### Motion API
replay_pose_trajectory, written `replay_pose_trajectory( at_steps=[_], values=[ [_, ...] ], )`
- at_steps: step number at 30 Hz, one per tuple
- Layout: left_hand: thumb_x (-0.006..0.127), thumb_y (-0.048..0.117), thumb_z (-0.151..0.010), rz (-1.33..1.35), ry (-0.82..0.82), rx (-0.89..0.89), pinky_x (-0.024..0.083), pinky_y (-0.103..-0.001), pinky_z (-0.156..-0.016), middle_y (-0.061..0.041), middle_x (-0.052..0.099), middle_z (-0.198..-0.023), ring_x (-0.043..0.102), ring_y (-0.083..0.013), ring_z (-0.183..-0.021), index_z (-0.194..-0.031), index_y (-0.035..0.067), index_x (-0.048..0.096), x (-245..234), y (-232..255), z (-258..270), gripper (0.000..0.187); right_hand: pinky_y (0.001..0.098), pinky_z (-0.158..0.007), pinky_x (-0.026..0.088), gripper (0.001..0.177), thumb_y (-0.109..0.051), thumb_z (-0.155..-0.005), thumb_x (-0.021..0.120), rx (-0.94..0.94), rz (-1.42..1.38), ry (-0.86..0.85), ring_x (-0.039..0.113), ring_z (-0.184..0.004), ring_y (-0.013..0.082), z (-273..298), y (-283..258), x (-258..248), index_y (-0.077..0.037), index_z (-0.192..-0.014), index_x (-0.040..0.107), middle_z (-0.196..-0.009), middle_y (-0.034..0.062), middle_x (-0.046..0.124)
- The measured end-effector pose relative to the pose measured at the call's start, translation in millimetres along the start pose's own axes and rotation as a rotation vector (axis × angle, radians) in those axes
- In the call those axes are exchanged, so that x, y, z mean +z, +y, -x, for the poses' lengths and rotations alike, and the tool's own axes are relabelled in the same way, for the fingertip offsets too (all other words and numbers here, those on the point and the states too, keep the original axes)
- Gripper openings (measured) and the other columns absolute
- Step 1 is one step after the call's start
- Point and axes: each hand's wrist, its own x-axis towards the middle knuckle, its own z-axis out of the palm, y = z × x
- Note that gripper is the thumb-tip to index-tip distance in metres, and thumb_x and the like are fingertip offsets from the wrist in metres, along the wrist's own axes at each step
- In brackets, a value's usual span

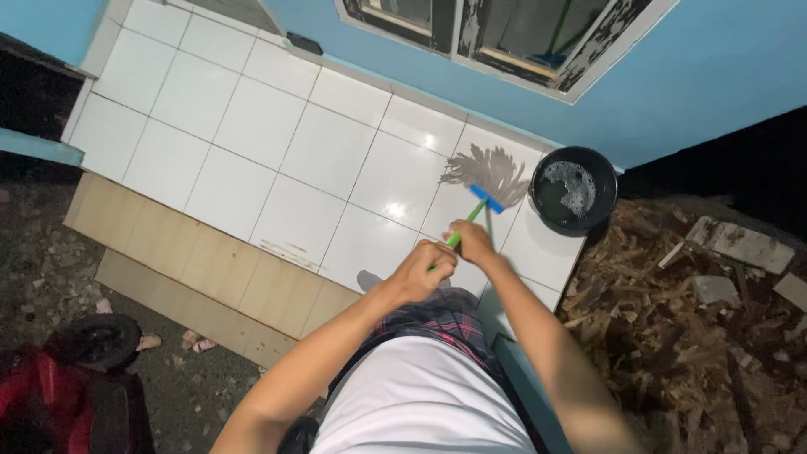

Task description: Mopping the tiled floor and steps in an outdoor entryway area.

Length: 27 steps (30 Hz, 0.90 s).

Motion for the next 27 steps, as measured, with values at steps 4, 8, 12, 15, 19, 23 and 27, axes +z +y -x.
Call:
replay_pose_trajectory(
  at_steps=[4, 8, 12, 15, 19, 23, 27],
  values=[
    [0.051, 0.021, -0.082, -0.007, 0.048, -0.06, 0.04, -0.041, -0.064, -0.017, 0.036, -0.059, 0.039, -0.0297, -0.057, -0.064, -0.007, 0.038, -19.6, 15.9, 15.6, 0.035, 0.0454, -0.076, 0.05, 0.026, -0.025, -0.086, 0.071, -0.047, -0.046, -0.039, 0.065, -0.087, 0.0384, -13.6, -1.5, 38.2, -0.005, -0.072, 0.063, -0.086, 0.0155, 0.067],
    [0.05, 0.019, -0.082, -0.02, 0.1, 0.029, 0.042, -0.041, -0.067, -0.017, 0.041, -0.063, 0.045, -0.0297, -0.064, -0.066, -0.006, 0.041, -16.7, 20.5, 25.0, 0.031, 0.0463, -0.091, 0.042, 0.013, -0.02, -0.078, 0.071, -0.254, 0.034, -0.063, 0.064, -0.089, 0.0355, -14.6, -9.1, 32.6, -0.009, -0.072, 0.067, -0.081, 0.0151, 0.07],
    [0.049, 0.019, -0.085, -0.079, 0.116, 0.141, 0.043, -0.043, -0.072, -0.018, 0.043, -0.069, 0.048, -0.0337, -0.072, -0.069, -0.005, 0.041, -6.6, 13.6, 18.7, 0.03, 0.0442, -0.1, 0.037, 0.015, -0.021, -0.081, 0.069, -0.217, 0.149, -0.165, 0.065, -0.091, 0.0295, -21.1, -13.4, 5.2, -0.012, -0.069, 0.068, -0.081, 0.0096, 0.072],
    [0.05, 0.02, -0.084, -0.12, 0.065, 0.164, 0.044, -0.044, -0.072, -0.019, 0.047, -0.071, 0.051, -0.0357, -0.073, -0.068, -0.004, 0.044, -2.5, 11.3, 4.0, 0.03, 0.0455, -0.102, 0.035, 0.01, -0.019, -0.08, 0.064, -0.199, 0.137, -0.165, 0.068, -0.094, 0.0254, -32.1, 24.4, 0.9, -0.015, -0.071, 0.069, -0.082, 0.0052, 0.073],
    [0.049, 0.019, -0.09, -0.176, 0.066, 0.117, 0.045, -0.045, -0.074, -0.021, 0.05, -0.074, 0.053, -0.0375, -0.075, -0.071, -0.005, 0.046, 5.0, -21.5, -21.2, 0.031, 0.0512, -0.101, 0.033, 0.014, -0.023, -0.084, 0.064, -0.186, 0.226, -0.109, 0.067, -0.096, 0.0268, -58.1, 51.1, -12.4, -0.016, -0.073, 0.07, -0.085, 0.0055, 0.072],
    [0.048, 0.018, -0.088, -0.129, 0.181, 0.012, 0.044, -0.046, -0.07, -0.022, 0.053, -0.073, 0.054, -0.0378, -0.071, -0.072, -0.007, 0.048, 0.2, -25.3, -38.0, 0.029, 0.0513, -0.086, 0.043, 0.022, -0.031, -0.087, 0.068, -0.022, 0.25, -0.084, 0.064, -0.095, 0.0355, -73.9, 70.1, -5.1, -0.012, -0.075, 0.068, -0.091, 0.0104, 0.068],
    [0.049, 0.02, -0.087, -0.127, 0.188, -0.054, 0.043, -0.045, -0.064, -0.022, 0.052, -0.07, 0.053, -0.0346, -0.061, -0.071, -0.007, 0.049, -8.1, -8.2, -34.2, 0.031, 0.0474, -0.072, 0.048, 0.024, -0.029, -0.083, 0.066, -0.051, 0.064, -0.038, 0.064, -0.088, 0.0394, -60.8, 72.6, 13.0, -0.007, -0.074, 0.063, -0.087, 0.0143, 0.066]
  ],
)
